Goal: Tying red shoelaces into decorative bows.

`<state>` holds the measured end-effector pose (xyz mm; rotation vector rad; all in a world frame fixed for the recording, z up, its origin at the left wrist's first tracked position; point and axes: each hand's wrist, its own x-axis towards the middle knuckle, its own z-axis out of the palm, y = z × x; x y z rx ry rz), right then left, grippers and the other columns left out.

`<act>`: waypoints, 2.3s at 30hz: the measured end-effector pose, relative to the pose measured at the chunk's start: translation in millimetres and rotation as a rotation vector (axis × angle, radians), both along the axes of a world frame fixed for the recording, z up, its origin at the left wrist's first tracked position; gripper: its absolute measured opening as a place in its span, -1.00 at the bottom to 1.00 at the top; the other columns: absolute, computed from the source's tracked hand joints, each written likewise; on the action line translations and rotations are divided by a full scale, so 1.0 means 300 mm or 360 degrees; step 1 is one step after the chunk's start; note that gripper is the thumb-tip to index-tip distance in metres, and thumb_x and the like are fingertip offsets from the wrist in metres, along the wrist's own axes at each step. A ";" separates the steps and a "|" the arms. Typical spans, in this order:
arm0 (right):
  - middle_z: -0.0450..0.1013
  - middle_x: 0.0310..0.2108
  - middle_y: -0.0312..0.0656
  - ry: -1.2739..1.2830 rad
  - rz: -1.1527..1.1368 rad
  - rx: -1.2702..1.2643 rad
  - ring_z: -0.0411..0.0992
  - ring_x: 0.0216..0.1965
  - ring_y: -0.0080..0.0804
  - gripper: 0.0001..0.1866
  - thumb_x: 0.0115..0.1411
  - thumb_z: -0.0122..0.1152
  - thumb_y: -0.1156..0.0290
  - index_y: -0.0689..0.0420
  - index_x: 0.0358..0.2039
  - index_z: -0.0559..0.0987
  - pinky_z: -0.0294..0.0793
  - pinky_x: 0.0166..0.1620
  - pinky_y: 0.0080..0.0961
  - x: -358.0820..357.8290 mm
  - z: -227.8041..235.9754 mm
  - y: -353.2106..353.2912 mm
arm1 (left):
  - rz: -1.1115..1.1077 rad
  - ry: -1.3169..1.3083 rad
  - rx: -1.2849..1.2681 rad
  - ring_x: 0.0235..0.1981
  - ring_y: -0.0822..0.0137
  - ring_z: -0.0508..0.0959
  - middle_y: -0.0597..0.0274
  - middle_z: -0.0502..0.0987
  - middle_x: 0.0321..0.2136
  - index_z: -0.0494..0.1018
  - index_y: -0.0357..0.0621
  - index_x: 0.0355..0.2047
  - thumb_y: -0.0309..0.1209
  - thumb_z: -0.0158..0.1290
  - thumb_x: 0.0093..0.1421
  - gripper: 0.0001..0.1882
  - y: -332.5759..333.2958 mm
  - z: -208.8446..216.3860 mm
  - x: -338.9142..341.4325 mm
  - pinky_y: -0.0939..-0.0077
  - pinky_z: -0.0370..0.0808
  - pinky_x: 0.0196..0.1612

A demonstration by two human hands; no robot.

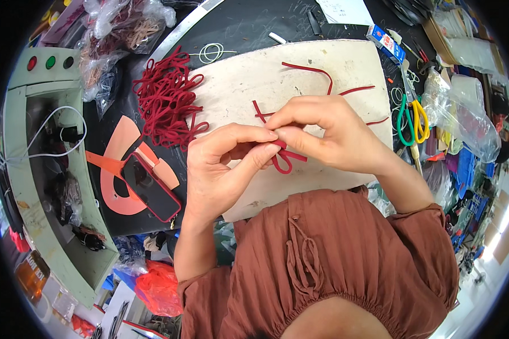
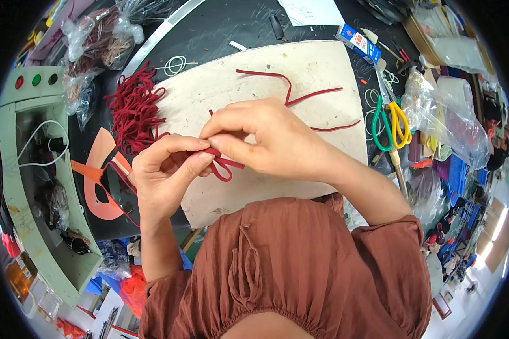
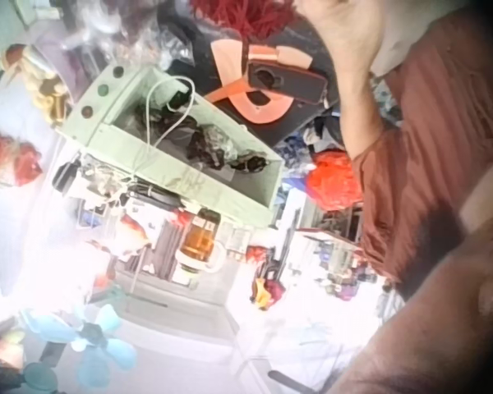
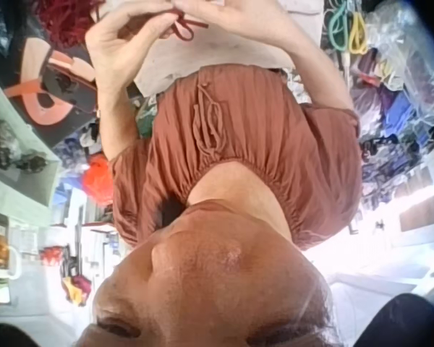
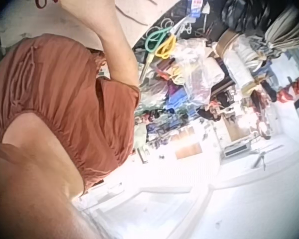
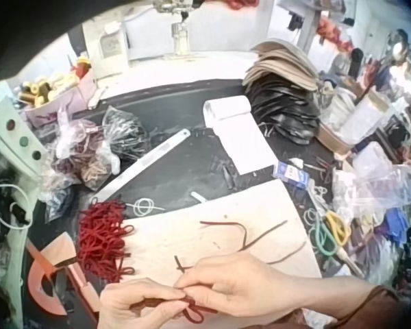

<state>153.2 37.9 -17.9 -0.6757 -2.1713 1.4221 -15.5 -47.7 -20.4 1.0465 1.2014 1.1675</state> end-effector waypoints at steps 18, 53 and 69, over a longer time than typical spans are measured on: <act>0.41 -0.51 -0.14 0.0076 -0.0277 0.0088 0.38 -0.48 -0.43 -0.93 0.01 0.08 0.55 0.30 -0.49 0.47 0.34 -0.40 -0.59 0.008 0.006 -0.047 | 0.0268 -0.0603 -0.0297 -0.49 0.31 0.56 0.05 0.49 -0.39 0.36 -0.35 -0.37 -0.48 -0.07 0.17 -0.86 -0.011 -0.006 -0.008 0.61 0.51 -0.46; 0.43 -0.51 -0.32 0.0465 -0.0529 -0.1123 0.36 -0.47 -0.70 -0.88 0.12 0.09 0.47 0.26 -0.38 0.49 0.37 -0.38 -0.74 -0.034 -0.030 -0.086 | 0.0600 -0.0686 -0.0211 -0.45 0.40 0.53 0.12 0.51 -0.44 0.40 -0.36 -0.24 -0.52 0.01 0.11 -0.79 -0.026 -0.027 0.069 0.67 0.44 -0.37; 0.44 -0.43 -0.27 0.0398 -0.0573 -0.1119 0.40 -0.38 -0.65 -0.90 0.12 0.06 0.49 0.27 -0.39 0.45 0.41 -0.29 -0.71 -0.031 -0.025 -0.058 | 0.0756 -0.0666 -0.0285 -0.46 0.40 0.54 0.09 0.52 -0.45 0.43 -0.40 -0.29 -0.55 0.05 0.08 -0.82 -0.018 -0.049 0.088 0.67 0.49 -0.37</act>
